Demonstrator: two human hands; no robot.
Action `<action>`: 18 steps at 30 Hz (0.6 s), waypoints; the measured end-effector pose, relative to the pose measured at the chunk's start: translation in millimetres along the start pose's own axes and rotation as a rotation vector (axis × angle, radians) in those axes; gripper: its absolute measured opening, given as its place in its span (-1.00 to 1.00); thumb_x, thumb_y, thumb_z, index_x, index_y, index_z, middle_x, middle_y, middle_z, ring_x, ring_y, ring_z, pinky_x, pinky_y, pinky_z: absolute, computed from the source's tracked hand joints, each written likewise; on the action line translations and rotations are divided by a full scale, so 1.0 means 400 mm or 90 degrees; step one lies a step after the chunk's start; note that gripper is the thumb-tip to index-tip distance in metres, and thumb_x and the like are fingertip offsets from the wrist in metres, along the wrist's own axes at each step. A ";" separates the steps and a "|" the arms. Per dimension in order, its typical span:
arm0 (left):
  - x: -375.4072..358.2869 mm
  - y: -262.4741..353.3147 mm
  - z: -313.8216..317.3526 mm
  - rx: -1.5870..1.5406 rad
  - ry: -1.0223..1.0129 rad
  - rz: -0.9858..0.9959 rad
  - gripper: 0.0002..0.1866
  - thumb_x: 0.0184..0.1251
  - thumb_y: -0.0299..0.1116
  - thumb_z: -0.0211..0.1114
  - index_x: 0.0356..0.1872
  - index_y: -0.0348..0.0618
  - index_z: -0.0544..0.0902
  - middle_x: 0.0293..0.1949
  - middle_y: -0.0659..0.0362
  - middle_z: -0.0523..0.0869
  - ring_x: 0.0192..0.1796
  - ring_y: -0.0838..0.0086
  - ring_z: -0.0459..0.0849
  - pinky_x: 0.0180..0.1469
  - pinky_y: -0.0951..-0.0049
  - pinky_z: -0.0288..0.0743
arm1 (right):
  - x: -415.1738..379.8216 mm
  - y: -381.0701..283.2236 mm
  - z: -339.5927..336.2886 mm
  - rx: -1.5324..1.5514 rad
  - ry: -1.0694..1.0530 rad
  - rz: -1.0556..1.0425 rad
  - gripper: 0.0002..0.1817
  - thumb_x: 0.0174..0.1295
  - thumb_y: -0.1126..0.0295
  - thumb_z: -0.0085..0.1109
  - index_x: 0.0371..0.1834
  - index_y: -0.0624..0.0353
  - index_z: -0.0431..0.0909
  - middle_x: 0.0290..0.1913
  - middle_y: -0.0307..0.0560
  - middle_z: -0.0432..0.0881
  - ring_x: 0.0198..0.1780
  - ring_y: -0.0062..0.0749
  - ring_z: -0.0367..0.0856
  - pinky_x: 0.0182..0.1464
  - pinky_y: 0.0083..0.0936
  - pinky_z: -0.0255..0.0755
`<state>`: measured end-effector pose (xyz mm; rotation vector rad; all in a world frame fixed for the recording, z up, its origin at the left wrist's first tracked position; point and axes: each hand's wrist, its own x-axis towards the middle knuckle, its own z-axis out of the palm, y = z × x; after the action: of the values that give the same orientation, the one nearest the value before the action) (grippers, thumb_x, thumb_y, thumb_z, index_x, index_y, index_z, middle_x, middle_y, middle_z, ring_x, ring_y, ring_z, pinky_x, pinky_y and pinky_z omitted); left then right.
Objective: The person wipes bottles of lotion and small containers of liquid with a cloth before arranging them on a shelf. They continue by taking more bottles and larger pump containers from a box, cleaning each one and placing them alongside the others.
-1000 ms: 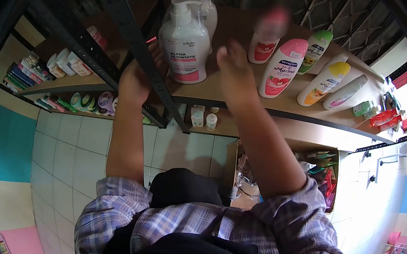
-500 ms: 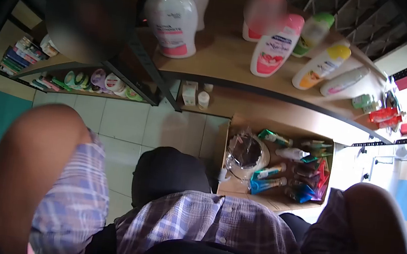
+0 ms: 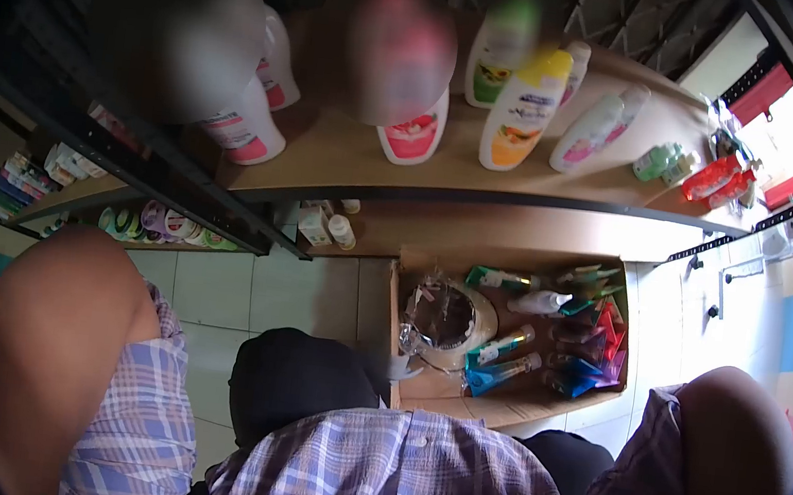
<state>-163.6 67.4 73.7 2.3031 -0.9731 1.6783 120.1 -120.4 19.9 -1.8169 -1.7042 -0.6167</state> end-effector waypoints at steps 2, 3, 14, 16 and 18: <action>-0.002 -0.006 0.027 -0.022 0.003 -0.004 -0.50 0.45 0.04 -0.15 -0.19 -0.18 0.59 -0.11 0.05 0.60 -0.03 0.21 0.55 0.08 0.09 0.41 | -0.024 0.012 -0.008 0.000 -0.008 0.012 -0.79 0.26 0.25 0.18 -0.16 0.11 0.52 -0.20 -0.12 0.58 -0.17 -0.19 0.57 -0.08 -0.22 0.47; -0.002 -0.010 0.041 -0.035 0.008 -0.007 -0.50 0.45 0.05 -0.15 -0.18 -0.18 0.59 -0.10 0.05 0.60 -0.02 0.21 0.55 0.08 0.08 0.40 | -0.036 0.018 -0.014 0.003 -0.011 0.019 -0.78 0.26 0.24 0.19 -0.15 0.11 0.52 -0.19 -0.12 0.58 -0.16 -0.18 0.57 -0.08 -0.21 0.47; -0.076 -0.011 0.183 -0.187 0.063 -0.062 -0.42 0.46 0.15 -0.19 -0.08 -0.15 0.60 0.01 0.05 0.61 0.04 0.20 0.54 0.11 0.04 0.37 | -0.210 0.019 -0.145 0.226 0.091 0.059 -0.69 0.22 0.22 0.26 -0.05 0.10 0.53 -0.11 -0.10 0.64 -0.07 -0.13 0.62 -0.05 -0.16 0.51; -0.109 -0.016 0.207 -0.217 0.098 -0.080 -0.40 0.46 0.17 -0.20 -0.06 -0.14 0.61 0.03 0.05 0.61 0.05 0.20 0.54 0.12 0.04 0.36 | -0.278 0.044 -0.112 0.303 0.119 0.120 -0.68 0.21 0.22 0.28 -0.03 0.10 0.53 -0.10 -0.09 0.65 -0.06 -0.12 0.63 -0.05 -0.15 0.52; -0.152 -0.008 0.224 -0.225 0.127 -0.081 -0.38 0.46 0.18 -0.21 -0.04 -0.14 0.61 0.05 0.05 0.61 0.06 0.19 0.54 0.12 0.03 0.35 | -0.350 0.094 -0.031 0.350 0.108 0.261 -0.66 0.21 0.21 0.29 -0.01 0.10 0.53 -0.09 -0.09 0.66 -0.04 -0.11 0.64 -0.05 -0.15 0.52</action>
<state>-99.9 54.3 -12.9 1.8921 -0.9679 1.5089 146.4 -232.6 -69.0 -1.5852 -1.1839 -0.1053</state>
